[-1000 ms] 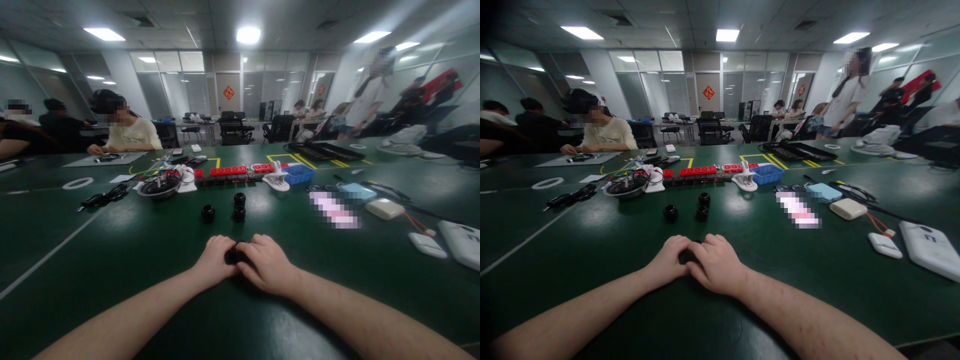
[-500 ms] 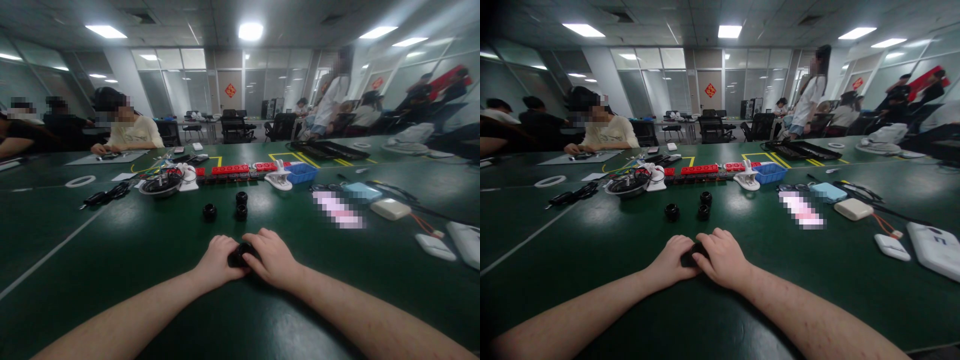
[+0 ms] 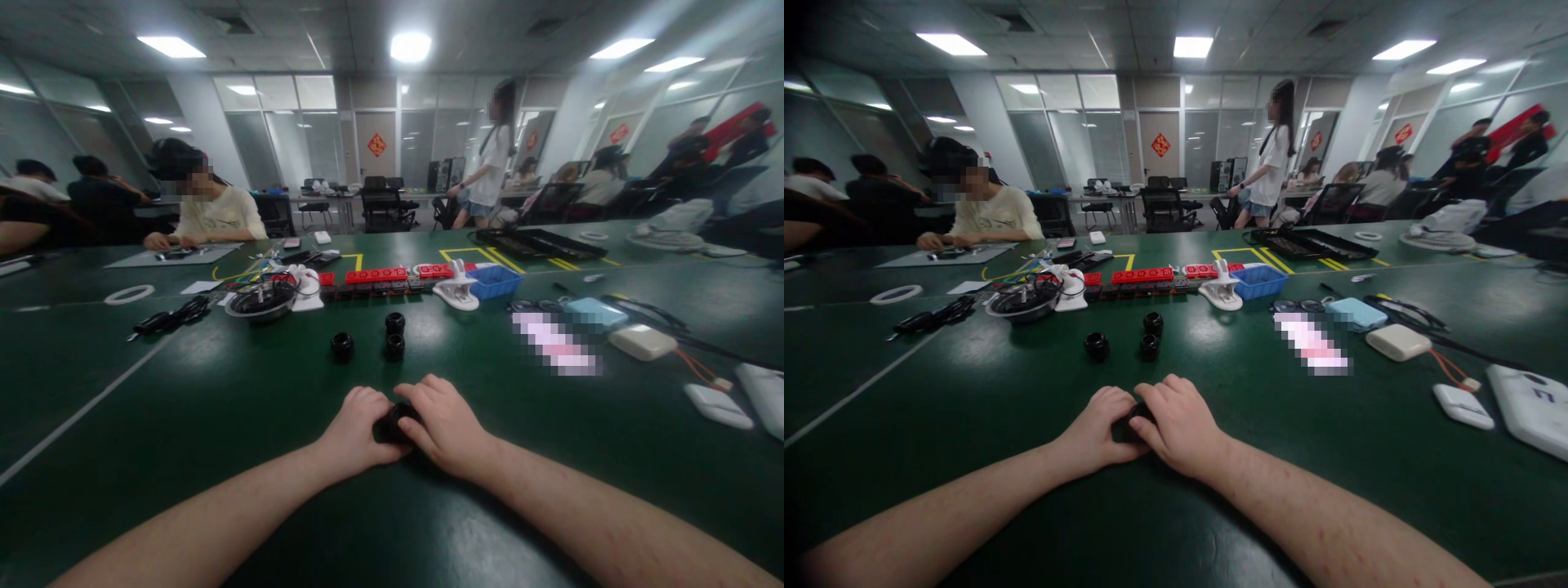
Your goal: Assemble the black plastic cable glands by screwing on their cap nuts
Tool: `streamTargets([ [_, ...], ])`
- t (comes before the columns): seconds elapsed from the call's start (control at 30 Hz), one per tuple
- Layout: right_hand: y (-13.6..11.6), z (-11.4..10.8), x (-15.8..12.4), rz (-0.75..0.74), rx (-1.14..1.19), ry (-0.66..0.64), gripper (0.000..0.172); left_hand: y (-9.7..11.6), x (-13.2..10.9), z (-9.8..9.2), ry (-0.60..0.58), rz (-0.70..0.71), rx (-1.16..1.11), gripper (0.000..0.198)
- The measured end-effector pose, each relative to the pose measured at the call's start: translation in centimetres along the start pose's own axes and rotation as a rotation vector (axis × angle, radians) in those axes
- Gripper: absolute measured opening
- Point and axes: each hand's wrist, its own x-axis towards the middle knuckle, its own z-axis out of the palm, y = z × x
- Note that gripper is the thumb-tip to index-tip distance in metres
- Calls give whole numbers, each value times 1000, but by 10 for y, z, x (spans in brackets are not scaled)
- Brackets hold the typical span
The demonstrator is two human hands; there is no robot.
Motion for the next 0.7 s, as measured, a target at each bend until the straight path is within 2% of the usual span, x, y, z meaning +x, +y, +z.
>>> streamTargets([
  [0.23, -1, -1, -1, -30, 44, 21, 50, -2, -1, 2, 17, 13, -12, 30],
  [0.5, -3, -1, -2, -51, 97, -9, 52, -3, -1, 2, -28, 26, -75, 29],
  [0.7, -3, 0, 0, -105, 124, -34, 60, -2, -1, 2, -50, 51, -48, 30],
])
